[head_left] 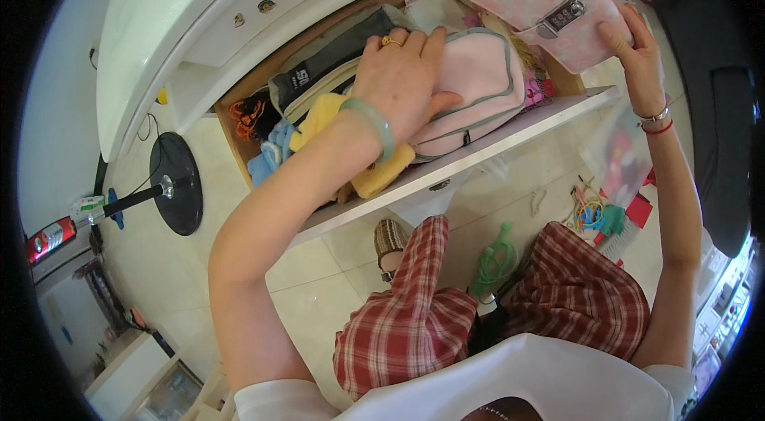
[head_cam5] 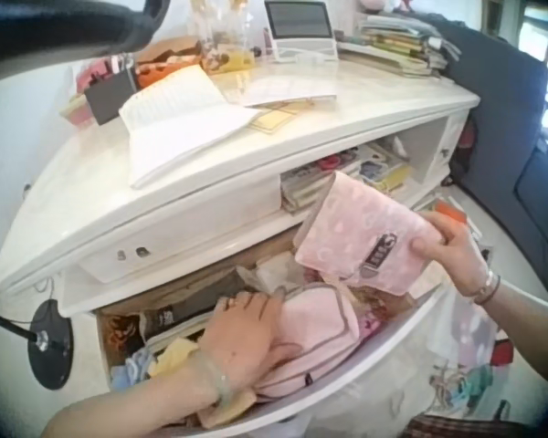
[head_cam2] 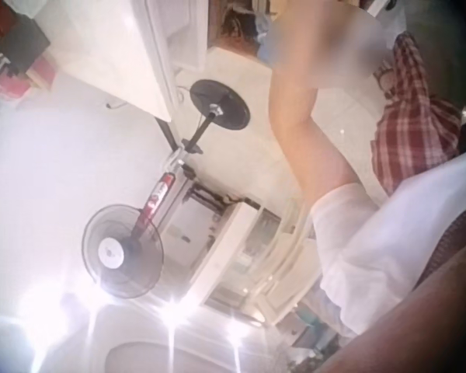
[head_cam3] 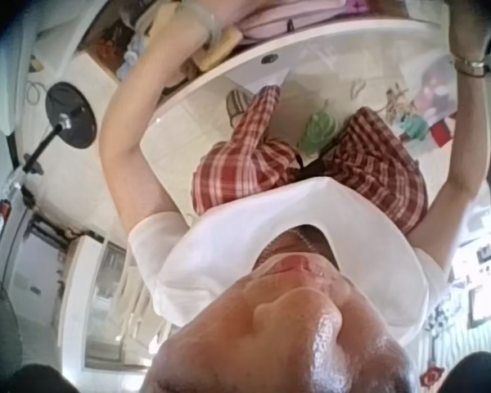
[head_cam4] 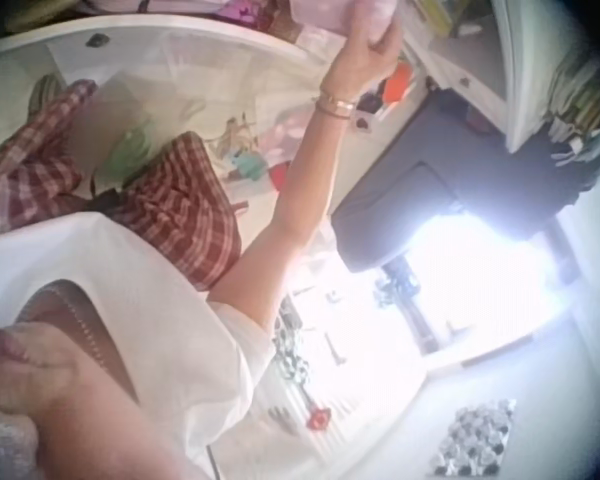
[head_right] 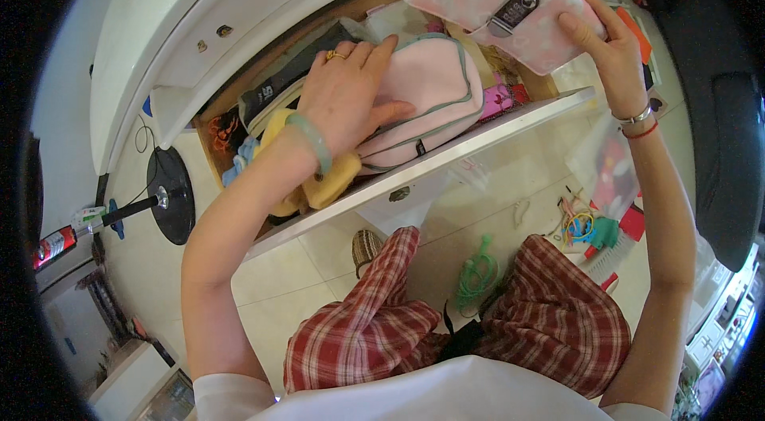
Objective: The person sits on the floor and organizes various items from a white cabinet. They handle a pink cosmetic bag, a yellow cloth, and a blue cloth, placing them into the cabinet. They also sort through white paper sheets, red envelopes, and colorful plastic strings, moving them between the cabinet and the floor.
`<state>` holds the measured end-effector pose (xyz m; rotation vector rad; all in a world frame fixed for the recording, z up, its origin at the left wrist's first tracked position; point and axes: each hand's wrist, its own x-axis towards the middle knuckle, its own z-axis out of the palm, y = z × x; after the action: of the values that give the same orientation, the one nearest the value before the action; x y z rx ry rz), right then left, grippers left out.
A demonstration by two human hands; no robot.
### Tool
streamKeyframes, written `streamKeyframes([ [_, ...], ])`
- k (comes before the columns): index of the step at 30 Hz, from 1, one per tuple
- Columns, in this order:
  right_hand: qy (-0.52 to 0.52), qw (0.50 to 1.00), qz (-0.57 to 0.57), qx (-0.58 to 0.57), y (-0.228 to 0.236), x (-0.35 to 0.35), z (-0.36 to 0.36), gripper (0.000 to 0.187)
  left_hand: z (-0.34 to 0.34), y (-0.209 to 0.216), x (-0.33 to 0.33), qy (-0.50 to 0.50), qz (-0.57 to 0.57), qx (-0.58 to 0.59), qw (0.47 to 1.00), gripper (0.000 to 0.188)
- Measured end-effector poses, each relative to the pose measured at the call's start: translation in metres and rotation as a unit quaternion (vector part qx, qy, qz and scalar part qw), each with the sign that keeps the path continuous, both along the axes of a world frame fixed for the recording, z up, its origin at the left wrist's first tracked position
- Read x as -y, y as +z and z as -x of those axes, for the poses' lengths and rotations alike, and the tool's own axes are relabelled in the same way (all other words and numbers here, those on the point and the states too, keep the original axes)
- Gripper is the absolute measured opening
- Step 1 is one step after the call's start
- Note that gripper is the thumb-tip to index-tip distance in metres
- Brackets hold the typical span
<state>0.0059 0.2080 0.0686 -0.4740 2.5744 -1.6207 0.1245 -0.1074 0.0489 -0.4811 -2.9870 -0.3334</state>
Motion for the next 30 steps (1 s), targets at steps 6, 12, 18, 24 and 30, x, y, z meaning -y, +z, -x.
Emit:
streamKeyframes([
  [6, -0.044, 0.997, 0.028, 0.051, -0.002, -0.024, 0.002, 0.047, 0.009, 0.023, 0.023, 0.121, -0.281, 0.258, 0.916, 0.039],
  [12, -0.033, 0.997, 0.020, 0.069, -0.005, -0.030, 0.002, 0.047, -0.013, 0.020, 0.085, 0.151, -0.675, 0.152, 0.706, 0.033],
  [18, 0.183, 0.977, -0.106, 0.032, 0.012, 0.006, 0.022, 0.048, -0.018, 0.026, 0.105, 0.122, -0.654, 0.106, 0.739, 0.042],
  [24, 0.364, 0.892, -0.227, 0.139, -0.010, 0.067, 0.040, 0.051, -0.006, 0.036, 0.088, 0.187, -0.618, 0.135, 0.751, 0.046],
  [30, 0.371, 0.797, -0.402, 0.255, -0.005, 0.116, 0.035, 0.050, 0.010, 0.028, 0.083, 0.172, -0.598, 0.234, 0.747, 0.054],
])
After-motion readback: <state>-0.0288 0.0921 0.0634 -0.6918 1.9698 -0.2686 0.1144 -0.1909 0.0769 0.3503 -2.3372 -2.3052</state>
